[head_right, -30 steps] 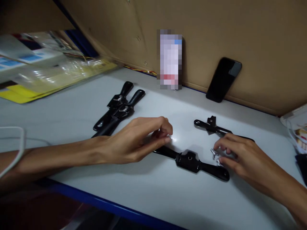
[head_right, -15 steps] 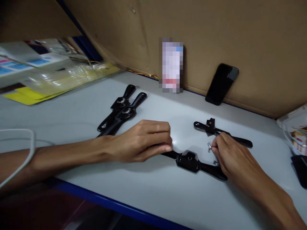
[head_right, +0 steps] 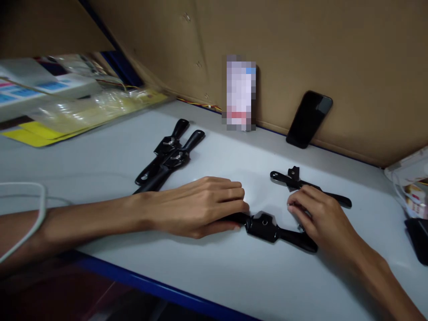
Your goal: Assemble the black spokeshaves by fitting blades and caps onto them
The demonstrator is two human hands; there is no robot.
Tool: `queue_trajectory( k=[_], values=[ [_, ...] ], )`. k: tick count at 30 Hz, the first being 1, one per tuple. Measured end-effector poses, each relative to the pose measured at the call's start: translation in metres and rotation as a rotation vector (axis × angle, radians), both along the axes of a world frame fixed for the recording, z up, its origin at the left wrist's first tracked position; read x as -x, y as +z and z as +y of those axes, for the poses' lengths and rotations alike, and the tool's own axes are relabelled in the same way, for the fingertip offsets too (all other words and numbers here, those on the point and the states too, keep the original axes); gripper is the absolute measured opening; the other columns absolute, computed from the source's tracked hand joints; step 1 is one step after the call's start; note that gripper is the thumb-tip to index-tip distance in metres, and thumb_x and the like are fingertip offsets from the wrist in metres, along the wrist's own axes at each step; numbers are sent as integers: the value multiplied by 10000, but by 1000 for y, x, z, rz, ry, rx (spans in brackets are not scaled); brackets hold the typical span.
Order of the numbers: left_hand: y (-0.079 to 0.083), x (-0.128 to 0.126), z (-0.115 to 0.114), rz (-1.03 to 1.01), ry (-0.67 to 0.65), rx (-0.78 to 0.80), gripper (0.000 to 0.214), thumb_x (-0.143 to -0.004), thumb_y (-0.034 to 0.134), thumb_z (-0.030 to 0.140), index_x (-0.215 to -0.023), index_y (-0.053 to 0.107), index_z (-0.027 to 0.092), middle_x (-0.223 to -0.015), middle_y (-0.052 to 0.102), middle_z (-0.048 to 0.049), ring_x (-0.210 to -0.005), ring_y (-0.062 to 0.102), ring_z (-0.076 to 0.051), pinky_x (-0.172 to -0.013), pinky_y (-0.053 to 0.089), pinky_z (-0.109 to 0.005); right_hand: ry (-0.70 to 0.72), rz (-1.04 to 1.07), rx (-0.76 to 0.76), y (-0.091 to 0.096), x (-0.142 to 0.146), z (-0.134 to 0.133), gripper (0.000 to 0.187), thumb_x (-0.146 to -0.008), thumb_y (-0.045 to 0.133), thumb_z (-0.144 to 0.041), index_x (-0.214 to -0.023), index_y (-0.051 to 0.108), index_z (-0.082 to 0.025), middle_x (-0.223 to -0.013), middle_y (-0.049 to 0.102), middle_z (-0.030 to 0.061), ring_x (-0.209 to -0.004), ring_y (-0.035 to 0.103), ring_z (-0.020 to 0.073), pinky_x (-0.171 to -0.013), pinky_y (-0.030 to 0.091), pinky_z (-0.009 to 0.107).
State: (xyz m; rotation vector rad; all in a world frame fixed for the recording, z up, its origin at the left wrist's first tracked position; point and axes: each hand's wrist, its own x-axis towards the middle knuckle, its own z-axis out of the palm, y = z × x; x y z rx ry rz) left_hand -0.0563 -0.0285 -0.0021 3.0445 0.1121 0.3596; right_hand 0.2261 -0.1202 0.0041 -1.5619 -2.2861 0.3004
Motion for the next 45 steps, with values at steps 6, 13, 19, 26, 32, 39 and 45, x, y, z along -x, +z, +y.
queue_trajectory(
  k=[6, 13, 19, 26, 32, 39, 45],
  values=[
    [-1, -2, -1, -37, -29, -80, 172, -1035, 508, 211, -952, 654, 171, -851, 614, -30, -738, 530, -166, -580, 402, -328, -95, 230, -24, 7, 24, -13, 103, -978, 600, -283, -903, 665, -256, -852, 693, -16, -738, 643, 136, -659, 494, 268],
    [-2, -2, 1, -77, -51, -99, 173, -1001, 518, 119, -917, 660, 171, -823, 592, -28, -711, 505, -164, -568, 393, -340, -40, 348, 90, 8, 47, -19, 138, -976, 600, -264, -874, 692, -271, -879, 647, -19, -813, 619, 124, -693, 485, 259],
    [-1, -3, 0, -39, -48, -107, 173, -956, 526, 63, -932, 652, 179, -833, 586, -34, -708, 502, -164, -552, 374, -330, -144, 376, 87, -2, 49, -19, 117, -960, 623, -290, -867, 692, -273, -889, 640, -11, -844, 615, 149, -718, 472, 294],
    [0, -3, -1, -9, -25, -75, 177, -933, 543, 60, -959, 662, 188, -863, 580, -33, -722, 501, -166, -551, 387, -334, -119, 198, -11, -5, 55, -21, 133, -989, 542, -230, -860, 572, -237, -863, 593, -3, -808, 546, 164, -706, 429, 322],
    [-2, -4, -2, -23, -15, -64, 169, -878, 574, 39, -922, 661, 177, -838, 570, -30, -722, 502, -170, -540, 383, -335, -59, -56, -268, -11, 63, -21, 169, -972, 483, -126, -822, 506, -201, -855, 523, 34, -787, 459, 177, -701, 399, 338],
    [-2, -3, -3, -56, -14, -50, 182, -942, 517, 76, -872, 647, 182, -829, 573, -32, -712, 497, -163, -545, 393, -331, -96, -72, -387, -2, 60, -20, 151, -924, 549, -97, -814, 602, -186, -857, 564, 57, -805, 504, 206, -712, 428, 377],
    [-1, -4, -3, -36, -21, -66, 190, -942, 512, 76, -896, 658, 188, -832, 572, -34, -719, 505, -170, -543, 375, -343, 158, 80, -304, 11, 44, -20, 378, -895, 495, 25, -1035, 705, -257, -1069, 587, 67, -940, 558, 193, -698, 485, 322]
  ],
)
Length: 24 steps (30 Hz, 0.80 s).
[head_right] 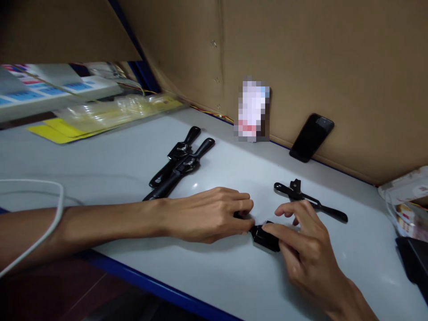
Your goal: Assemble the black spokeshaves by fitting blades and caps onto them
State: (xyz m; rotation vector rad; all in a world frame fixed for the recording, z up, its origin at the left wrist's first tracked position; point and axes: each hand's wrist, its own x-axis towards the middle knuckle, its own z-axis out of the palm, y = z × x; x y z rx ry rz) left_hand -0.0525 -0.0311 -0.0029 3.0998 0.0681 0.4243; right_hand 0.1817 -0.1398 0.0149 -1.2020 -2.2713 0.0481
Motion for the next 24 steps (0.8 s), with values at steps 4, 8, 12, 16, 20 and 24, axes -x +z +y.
queue_trajectory(
  k=[4, 8, 12, 16, 20, 24],
  values=[
    [-1, 0, 0, 9, 10, 6, 190, -956, 507, 86, -903, 658, 189, -841, 581, -33, -728, 514, -169, -551, 379, -335, -49, -106, -27, -6, -3, 1, 319, -882, 489, 43, -992, 671, -196, -1090, 588, 102, -932, 520, 208, -712, 474, 354],
    [-1, 1, 0, -1, 5, 14, 190, -973, 502, 104, -910, 661, 189, -845, 586, -35, -736, 522, -170, -556, 388, -330, -35, -48, 3, -6, 0, -1, 246, -878, 518, 22, -927, 643, -184, -1029, 589, 89, -924, 521, 201, -711, 481, 346],
    [-1, 1, 0, -9, 2, 10, 186, -960, 512, 89, -927, 667, 187, -851, 589, -38, -731, 517, -172, -561, 400, -333, 47, -16, 54, -5, 4, -4, 357, -883, 499, 31, -1093, 668, -204, -1038, 615, 75, -927, 535, 188, -711, 501, 327],
    [-1, 0, 0, 2, 0, 3, 168, -931, 535, 77, -899, 658, 188, -843, 582, -35, -729, 520, -170, -549, 388, -332, 27, -58, 48, -6, -1, -2, 433, -891, 503, 1, -1253, 632, -199, -1073, 649, 90, -959, 558, 214, -759, 530, 379],
    [-1, 1, 0, -8, -4, -3, 168, -925, 532, 72, -903, 650, 189, -839, 580, -38, -722, 517, -173, -543, 390, -333, 5, -123, 20, -7, -9, -1, 352, -870, 539, -26, -1132, 688, -208, -1145, 661, 103, -1027, 574, 252, -810, 539, 420],
    [-2, 1, 0, -57, -12, 10, 151, -928, 541, 72, -884, 631, 185, -822, 580, -36, -712, 515, -168, -538, 395, -322, 9, -124, -20, -4, -10, -4, 260, -841, 582, -43, -994, 704, -214, -1131, 654, 105, -1009, 576, 260, -790, 535, 419]
  ],
)
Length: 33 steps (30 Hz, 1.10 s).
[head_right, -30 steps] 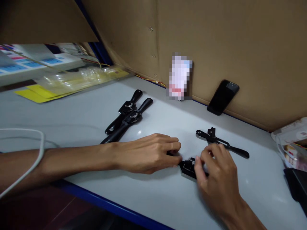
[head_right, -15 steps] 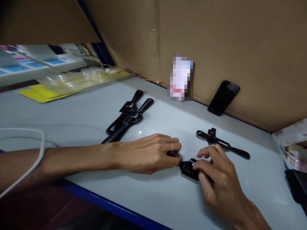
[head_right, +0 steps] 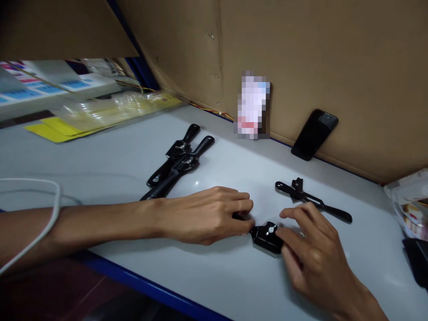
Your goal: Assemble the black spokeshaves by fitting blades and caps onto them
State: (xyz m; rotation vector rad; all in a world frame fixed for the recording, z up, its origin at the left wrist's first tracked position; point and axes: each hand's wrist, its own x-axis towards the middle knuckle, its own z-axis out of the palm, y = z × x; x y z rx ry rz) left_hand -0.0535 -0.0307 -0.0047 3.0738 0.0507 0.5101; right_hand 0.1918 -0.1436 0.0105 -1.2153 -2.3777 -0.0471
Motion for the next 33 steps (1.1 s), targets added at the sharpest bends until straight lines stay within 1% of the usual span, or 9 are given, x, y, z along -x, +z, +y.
queue_trajectory(
  k=[4, 9, 13, 16, 20, 23, 28, 31, 33],
  values=[
    [0, 0, 0, 5, -6, 2, 138, -904, 564, 67, -882, 629, 186, -826, 578, -33, -707, 512, -166, -540, 398, -322, 19, -11, 19, -1, 5, -2, 366, -865, 540, -12, -1129, 684, -220, -1117, 630, 105, -964, 565, 233, -751, 530, 388],
    [0, 1, -1, 39, 1, 0, 145, -923, 552, 79, -900, 645, 188, -837, 580, -35, -717, 517, -173, -540, 398, -336, -31, -1, -18, -3, 7, -1, 262, -861, 540, -11, -975, 696, -188, -1062, 635, 109, -909, 559, 226, -702, 505, 372],
    [1, 1, -1, 19, 0, -4, 153, -918, 543, 67, -888, 635, 186, -835, 585, -37, -710, 517, -170, -542, 405, -321, -28, -20, -7, -3, 7, -1, 337, -861, 529, 3, -1083, 691, -193, -1070, 635, 106, -926, 562, 226, -736, 511, 381],
    [1, 1, -1, 31, 0, 0, 146, -922, 546, 73, -892, 636, 185, -848, 594, -40, -717, 525, -170, -552, 414, -317, -37, -19, -11, -3, 8, -1, 268, -860, 535, 8, -985, 672, -186, -1066, 613, 108, -913, 534, 223, -714, 493, 375],
    [2, 1, -1, 54, 6, 1, 178, -954, 512, 87, -919, 655, 188, -851, 598, -40, -728, 528, -172, -563, 412, -323, -5, -44, -5, -3, 9, -2, 352, -875, 509, 29, -1125, 643, -182, -1071, 593, 109, -924, 511, 218, -720, 488, 372],
    [2, 1, -1, 69, 11, 0, 186, -939, 519, 74, -927, 666, 186, -856, 597, -44, -725, 521, -177, -553, 396, -333, -24, -46, -17, -2, 11, -3, 309, -879, 509, 31, -1064, 645, -177, -1072, 590, 107, -929, 504, 218, -726, 477, 375],
    [2, 1, -2, 66, 24, -4, 177, -957, 522, 87, -897, 658, 184, -851, 591, -35, -723, 517, -173, -566, 399, -338, -15, 41, 18, 1, 10, -2, 494, -905, 471, 44, -1346, 560, -159, -1042, 602, 84, -930, 533, 176, -768, 491, 323],
    [2, 1, -2, 52, 29, 27, 91, -985, 581, 187, -950, 660, 160, -872, 605, -36, -747, 534, -180, -578, 417, -344, -98, 60, -18, 0, 6, 1, 349, -897, 481, 32, -1162, 608, -156, -961, 630, 61, -884, 552, 173, -746, 485, 316],
    [1, 1, -3, 46, 23, 38, 124, -984, 610, 227, -1061, 657, 141, -896, 620, -40, -769, 547, -184, -592, 428, -340, -140, 68, 12, -1, 4, 1, 260, -896, 468, 14, -1012, 601, -177, -870, 621, 35, -808, 554, 167, -684, 468, 309]
  ],
)
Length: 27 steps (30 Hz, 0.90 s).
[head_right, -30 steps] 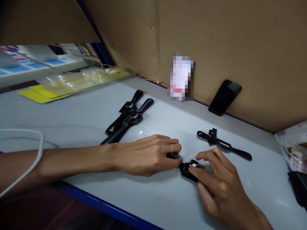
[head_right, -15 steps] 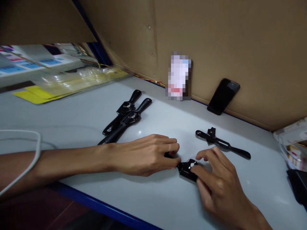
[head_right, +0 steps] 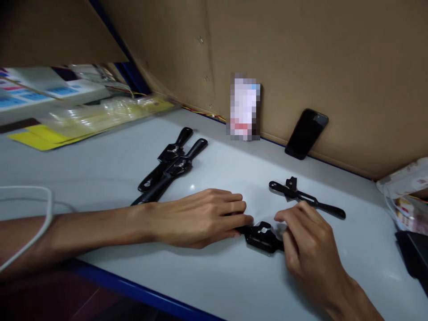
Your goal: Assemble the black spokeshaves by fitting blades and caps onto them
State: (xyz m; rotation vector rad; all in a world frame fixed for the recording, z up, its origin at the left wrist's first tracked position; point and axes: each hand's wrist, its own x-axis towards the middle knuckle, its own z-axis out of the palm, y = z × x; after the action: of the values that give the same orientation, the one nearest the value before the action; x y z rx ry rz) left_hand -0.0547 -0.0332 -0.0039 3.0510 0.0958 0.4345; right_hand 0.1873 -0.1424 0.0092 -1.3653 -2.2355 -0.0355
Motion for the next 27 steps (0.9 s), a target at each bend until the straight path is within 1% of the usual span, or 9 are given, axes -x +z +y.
queue_trajectory(
  k=[2, 4, 7, 11, 14, 17, 21, 24, 27],
  values=[
    [-1, 0, 0, 4, -9, -2, 190, -995, 592, 218, -1163, 637, 141, -905, 627, -39, -782, 555, -184, -606, 435, -334, -14, -1, 25, -2, 0, 0, 234, -900, 450, -3, -942, 582, -191, -802, 599, 16, -733, 540, 157, -630, 447, 300],
    [-2, 0, 0, 5, -17, -5, 210, -1018, 538, 203, -1201, 626, 152, -908, 629, -40, -789, 560, -183, -611, 438, -331, -9, -5, 38, -3, 2, -1, 229, -908, 435, -13, -925, 575, -194, -778, 598, 11, -699, 528, 150, -614, 438, 294],
    [-3, 0, 1, -9, -24, -17, 231, -1044, 459, 184, -1199, 628, 156, -899, 630, -44, -784, 562, -180, -602, 435, -328, 0, 1, 44, -5, 6, -2, 223, -920, 423, -22, -922, 578, -183, -774, 606, 15, -693, 516, 147, -611, 432, 287],
    [-3, 0, 1, -25, -31, -33, 249, -1053, 425, 169, -1195, 630, 157, -876, 627, -43, -748, 548, -171, -582, 425, -320, 1, 11, 58, -7, 7, -3, 231, -914, 411, -20, -906, 591, -165, -768, 603, 27, -694, 502, 152, -611, 426, 292],
    [-2, 1, 1, -18, -30, -27, 239, -1051, 437, 179, -1190, 629, 153, -886, 630, -44, -756, 552, -173, -585, 430, -321, 0, 14, 60, -8, 5, -3, 244, -925, 418, -31, -955, 625, -156, -774, 615, 32, -720, 517, 165, -631, 435, 309],
    [-2, 1, 1, -11, -22, -13, 203, -1035, 488, 195, -1158, 638, 135, -899, 630, -45, -780, 562, -185, -601, 448, -336, 19, 6, 48, -8, 4, -3, 243, -954, 446, -59, -992, 664, -161, -823, 652, 45, -801, 547, 188, -704, 467, 336],
    [-2, 0, 0, -9, -21, -14, 171, -1025, 517, 192, -1117, 651, 139, -897, 626, -40, -771, 556, -183, -590, 434, -340, 83, 11, 53, -7, 4, -3, 244, -944, 474, -48, -875, 674, -169, -877, 661, 54, -829, 542, 184, -734, 474, 340],
    [-2, -1, 0, -3, -17, -25, 166, -1029, 513, 195, -1104, 653, 148, -898, 626, -41, -761, 551, -176, -584, 423, -331, 126, 10, 60, -6, 5, -4, 273, -913, 481, -6, -942, 693, -176, -938, 643, 63, -828, 537, 172, -695, 461, 318],
    [-2, 0, 1, -1, -18, -27, 165, -1026, 514, 193, -1104, 651, 143, -891, 623, -42, -757, 551, -176, -586, 424, -327, 149, 13, 53, -8, 4, -5, 378, -865, 463, 48, -1055, 700, -178, -973, 616, 75, -833, 531, 170, -678, 461, 312]
  ],
)
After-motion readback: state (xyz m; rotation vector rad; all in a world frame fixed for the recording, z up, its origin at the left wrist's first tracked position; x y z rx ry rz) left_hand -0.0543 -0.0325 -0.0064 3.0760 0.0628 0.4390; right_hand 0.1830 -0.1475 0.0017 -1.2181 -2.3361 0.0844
